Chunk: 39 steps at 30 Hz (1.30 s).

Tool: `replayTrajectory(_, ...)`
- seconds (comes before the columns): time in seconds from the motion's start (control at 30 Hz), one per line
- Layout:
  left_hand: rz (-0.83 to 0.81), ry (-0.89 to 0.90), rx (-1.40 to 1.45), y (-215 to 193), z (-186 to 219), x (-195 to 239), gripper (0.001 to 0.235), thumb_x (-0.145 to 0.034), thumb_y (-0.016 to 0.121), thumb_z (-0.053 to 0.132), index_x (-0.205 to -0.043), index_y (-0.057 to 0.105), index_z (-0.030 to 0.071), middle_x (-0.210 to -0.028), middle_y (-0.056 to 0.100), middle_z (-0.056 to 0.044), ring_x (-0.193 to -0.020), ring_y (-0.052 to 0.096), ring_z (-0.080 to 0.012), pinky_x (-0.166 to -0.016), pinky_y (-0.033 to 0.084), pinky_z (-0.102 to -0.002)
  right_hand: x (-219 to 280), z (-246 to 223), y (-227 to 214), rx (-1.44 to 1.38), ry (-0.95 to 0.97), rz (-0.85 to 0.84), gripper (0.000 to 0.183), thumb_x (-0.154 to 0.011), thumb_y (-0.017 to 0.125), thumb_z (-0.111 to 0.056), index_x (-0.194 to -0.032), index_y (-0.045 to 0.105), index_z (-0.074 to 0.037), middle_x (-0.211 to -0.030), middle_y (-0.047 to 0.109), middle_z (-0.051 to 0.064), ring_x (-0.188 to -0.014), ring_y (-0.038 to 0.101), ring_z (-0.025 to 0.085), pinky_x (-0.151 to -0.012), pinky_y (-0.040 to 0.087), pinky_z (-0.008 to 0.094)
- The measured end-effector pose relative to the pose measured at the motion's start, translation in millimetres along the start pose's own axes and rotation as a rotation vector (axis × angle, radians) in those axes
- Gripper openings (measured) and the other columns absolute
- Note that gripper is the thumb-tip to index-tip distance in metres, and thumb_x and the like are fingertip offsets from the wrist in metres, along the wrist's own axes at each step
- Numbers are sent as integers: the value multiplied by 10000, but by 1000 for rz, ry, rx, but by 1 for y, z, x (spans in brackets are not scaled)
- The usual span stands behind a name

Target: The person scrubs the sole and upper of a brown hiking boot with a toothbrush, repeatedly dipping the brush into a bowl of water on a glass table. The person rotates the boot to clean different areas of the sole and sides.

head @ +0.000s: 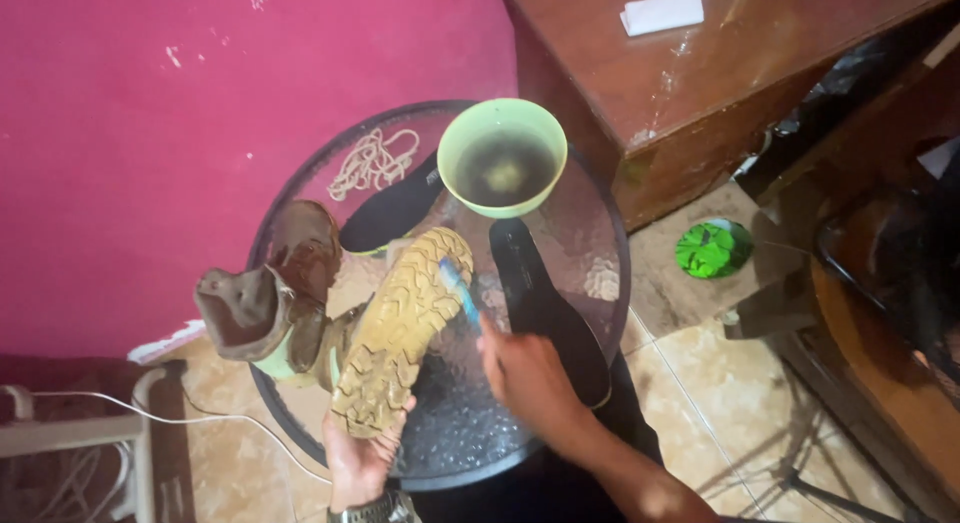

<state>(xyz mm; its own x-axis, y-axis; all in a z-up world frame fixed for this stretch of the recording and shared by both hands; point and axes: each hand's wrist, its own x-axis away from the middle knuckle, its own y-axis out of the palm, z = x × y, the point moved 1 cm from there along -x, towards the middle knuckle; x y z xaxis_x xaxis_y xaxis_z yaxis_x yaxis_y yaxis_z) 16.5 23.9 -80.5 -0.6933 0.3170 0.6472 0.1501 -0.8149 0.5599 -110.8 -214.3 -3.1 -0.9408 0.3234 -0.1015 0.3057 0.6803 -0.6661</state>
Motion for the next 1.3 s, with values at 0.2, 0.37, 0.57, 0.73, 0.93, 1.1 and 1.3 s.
replayTrajectory(0.2, 51, -5, -50, 10, 5, 12, 498, -1041, 413, 336, -1431, 582, 78, -1341, 685, -211, -1021, 708, -419, -759, 629, -494, -17, 4, -3, 19, 47, 43, 392, -1029, 545, -128, -1396, 600, -3, -474, 587, 35, -335, 509, 170, -364, 479, 363)
replayTrajectory(0.37, 94, -5, -64, 5, 4, 15, 494, -1033, 438, 350, -1412, 593, 72, -1320, 692, -207, -1022, 701, -424, -754, 619, -509, -9, -1, -4, 86, 12, -30, 429, -1024, 519, -176, -1409, 549, 11, -593, 639, 118, -454, 622, 340, -475, 470, 498)
replayTrajectory(0.57, 85, 1, -59, 13, 8, 12, 512, -1043, 395, 358, -1436, 569, 79, -1368, 659, -197, -1115, 668, -403, -835, 575, -569, -7, -17, -10, 31, -43, -91, 388, -1030, 463, -55, -1404, 504, 39, -577, 598, -24, -379, 543, 108, -319, 465, 258)
replayTrajectory(0.73, 44, 19, -77, 18, 5, 17, 498, -1033, 410, 317, -1425, 586, 66, -1330, 689, -197, -1047, 701, -398, -757, 614, -519, -14, -9, -8, 76, -20, 13, 407, -1053, 490, -126, -1412, 550, 58, -457, 549, 14, -325, 519, 160, -339, 460, 338)
replayTrajectory(0.93, 175, 15, -102, 32, 6, 33, 466, -1032, 449, 330, -1409, 582, 91, -1340, 669, -200, -1095, 670, -410, -845, 579, -554, -28, 8, -3, 75, -15, 121, 366, -1011, 546, -112, -1309, 611, 90, -521, 595, 163, -395, 581, 363, -416, 420, 489)
replayTrajectory(1.1, 159, 0, -92, 31, 7, 31, 483, -1034, 439, 345, -1432, 567, 103, -1355, 659, -206, -1108, 666, -401, -856, 576, -552, -31, -10, -16, -24, 148, -105, 396, -1091, 392, -113, -1446, 513, 15, -476, 548, -34, -284, 450, 75, -242, 374, 207)
replayTrajectory(1.3, 99, -30, -82, -9, 3, 3, 515, -1018, 452, 374, -1418, 585, 78, -1320, 687, -202, -1020, 692, -445, -772, 611, -516, -27, 5, -6, 181, 12, -73, 425, -1065, 413, -189, -1425, 533, 3, -448, 529, 0, -325, 537, 183, -341, 460, 385)
